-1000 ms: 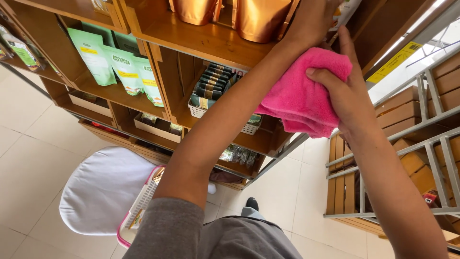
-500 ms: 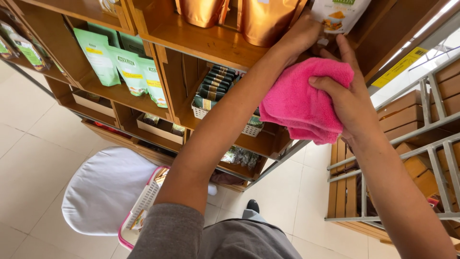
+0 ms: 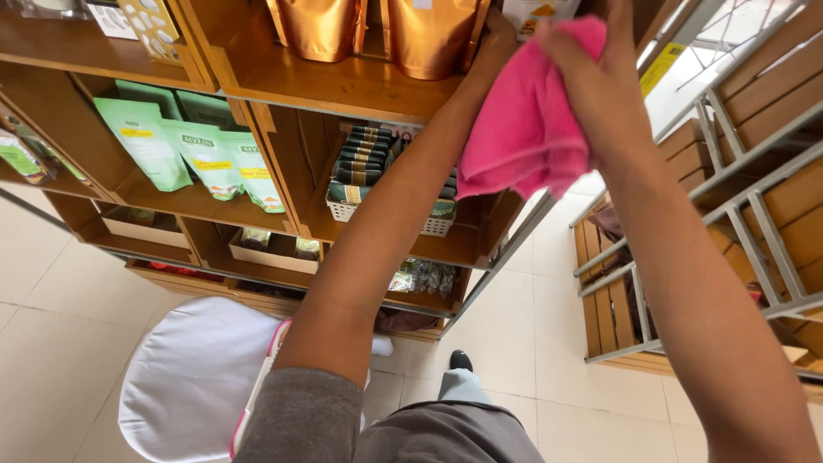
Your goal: Removing products from store shelves into a basket, wiping the shelves with a cloth, and then reorganizing the items.
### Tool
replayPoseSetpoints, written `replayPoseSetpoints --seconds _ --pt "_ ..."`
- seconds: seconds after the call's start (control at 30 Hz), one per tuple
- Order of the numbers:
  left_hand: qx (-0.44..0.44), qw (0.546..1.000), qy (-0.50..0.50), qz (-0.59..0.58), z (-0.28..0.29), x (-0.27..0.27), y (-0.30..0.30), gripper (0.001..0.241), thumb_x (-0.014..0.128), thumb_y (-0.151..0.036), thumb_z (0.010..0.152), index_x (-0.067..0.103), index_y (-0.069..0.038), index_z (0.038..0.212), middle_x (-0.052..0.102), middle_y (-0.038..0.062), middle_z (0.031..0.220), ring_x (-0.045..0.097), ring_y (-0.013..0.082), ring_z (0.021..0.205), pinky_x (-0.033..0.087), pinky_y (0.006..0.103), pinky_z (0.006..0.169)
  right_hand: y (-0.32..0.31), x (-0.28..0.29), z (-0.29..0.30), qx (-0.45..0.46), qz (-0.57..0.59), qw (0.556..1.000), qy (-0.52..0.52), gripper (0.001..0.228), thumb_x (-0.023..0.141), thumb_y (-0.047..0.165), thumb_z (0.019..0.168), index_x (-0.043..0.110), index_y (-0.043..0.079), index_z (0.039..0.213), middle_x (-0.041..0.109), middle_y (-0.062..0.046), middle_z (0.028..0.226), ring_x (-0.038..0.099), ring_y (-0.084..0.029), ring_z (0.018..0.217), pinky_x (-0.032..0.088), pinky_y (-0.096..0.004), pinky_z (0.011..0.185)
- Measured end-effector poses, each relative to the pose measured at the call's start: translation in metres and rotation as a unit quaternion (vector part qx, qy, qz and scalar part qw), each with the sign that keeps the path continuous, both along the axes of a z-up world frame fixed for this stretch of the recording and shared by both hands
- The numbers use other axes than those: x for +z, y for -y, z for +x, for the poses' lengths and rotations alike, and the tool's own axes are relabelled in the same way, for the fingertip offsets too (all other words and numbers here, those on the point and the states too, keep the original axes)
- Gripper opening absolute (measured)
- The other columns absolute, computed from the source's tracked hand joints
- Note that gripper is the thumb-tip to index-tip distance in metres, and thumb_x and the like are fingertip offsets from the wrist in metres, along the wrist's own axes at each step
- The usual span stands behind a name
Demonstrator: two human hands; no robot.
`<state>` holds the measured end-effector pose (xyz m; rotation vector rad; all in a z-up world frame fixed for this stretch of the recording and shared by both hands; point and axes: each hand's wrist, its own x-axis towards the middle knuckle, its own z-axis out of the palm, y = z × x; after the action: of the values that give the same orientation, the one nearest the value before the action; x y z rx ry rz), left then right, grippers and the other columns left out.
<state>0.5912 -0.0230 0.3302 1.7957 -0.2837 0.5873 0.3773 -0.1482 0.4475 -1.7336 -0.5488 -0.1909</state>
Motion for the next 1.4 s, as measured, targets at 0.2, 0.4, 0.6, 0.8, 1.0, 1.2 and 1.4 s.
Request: replayPoseSetpoints --seconds 0.2,0.4,0.6,0.8,1.0,1.2,1.4 --pt "-0.022 0.999 0.014 0.024 -0.035 0.015 0.025 0.096 0.074 -0.035 0.086 0.012 0.017 0.138 0.064 0.03 0.12 0.07 0.0358 0.108 0.06 0.0408 0.088 -0.01 -0.007 0.092 -0.079 0.028 0.995 -0.06 0.048 0.064 0.027 0.097 0.054 0.002 0.136 0.07 -0.017 0.116 0.073 -0.027 0.098 0.062 -0.038 0.083" --pt "-0.004 0.998 0.041 0.038 -0.075 0.049 0.014 0.099 0.074 -0.037 0.087 0.009 0.016 0.14 0.058 0.033 0.124 0.064 0.0392 0.113 0.056 0.0436 0.091 -0.016 0.0 0.126 -0.146 -0.031 0.986 -0.077 0.083 0.069 0.026 0.087 0.025 0.006 0.154 0.066 -0.02 0.127 0.073 -0.029 0.105 0.061 -0.037 0.089" --pt "0.032 0.996 0.065 0.053 -0.117 0.059 -0.021 0.102 0.073 -0.039 0.087 0.006 0.016 0.141 0.051 0.035 0.128 0.058 0.0427 0.117 0.052 0.0464 0.094 -0.014 -0.01 0.189 -0.172 -0.032 0.983 -0.062 0.1 0.072 0.025 0.088 0.008 -0.001 0.16 0.049 -0.026 0.148 0.066 -0.031 0.122 0.057 -0.035 0.099" --pt "0.06 0.992 0.083 0.068 -0.197 0.011 -0.095 0.105 0.072 -0.041 0.087 0.003 0.015 0.143 0.044 0.038 0.133 0.053 0.0461 0.121 0.048 0.0492 0.097 -0.007 -0.026 0.23 -0.168 0.0 0.985 -0.028 0.107 0.078 0.023 0.088 0.003 -0.002 0.16 0.036 -0.027 0.156 0.06 -0.032 0.131 0.055 -0.033 0.105" --pt "0.071 0.991 0.078 0.077 -0.23 -0.032 -0.1 0.109 0.072 -0.043 0.087 0.0 0.015 0.145 0.038 0.04 0.137 0.047 0.0495 0.125 0.044 0.052 0.101 -0.013 -0.013 0.192 -0.157 0.014 0.987 -0.04 0.105 0.074 0.023 0.085 0.003 0.0 0.16 0.047 -0.027 0.149 0.066 -0.03 0.123 0.058 -0.033 0.098" --pt "0.083 0.989 0.082 0.095 -0.166 0.089 -0.013 0.112 0.071 -0.045 0.088 -0.003 0.014 0.147 0.031 0.042 0.141 0.042 0.0529 0.13 0.04 0.0547 0.104 -0.012 -0.016 0.176 -0.218 -0.077 0.967 0.105 0.092 0.074 0.025 0.09 0.015 -0.009 0.152 0.067 -0.024 0.122 0.071 -0.031 0.111 0.056 -0.035 0.094" --pt "0.088 0.988 0.071 0.107 -0.135 0.068 0.013 0.115 0.07 -0.047 0.088 -0.006 0.014 0.148 0.025 0.045 0.145 0.036 0.0563 0.134 0.037 0.0575 0.107 -0.01 0.015 0.095 -0.212 -0.143 0.94 0.227 0.032 0.072 0.03 0.098 0.07 0.0 0.107 0.075 -0.016 0.097 0.074 -0.03 0.091 0.055 -0.042 0.078"
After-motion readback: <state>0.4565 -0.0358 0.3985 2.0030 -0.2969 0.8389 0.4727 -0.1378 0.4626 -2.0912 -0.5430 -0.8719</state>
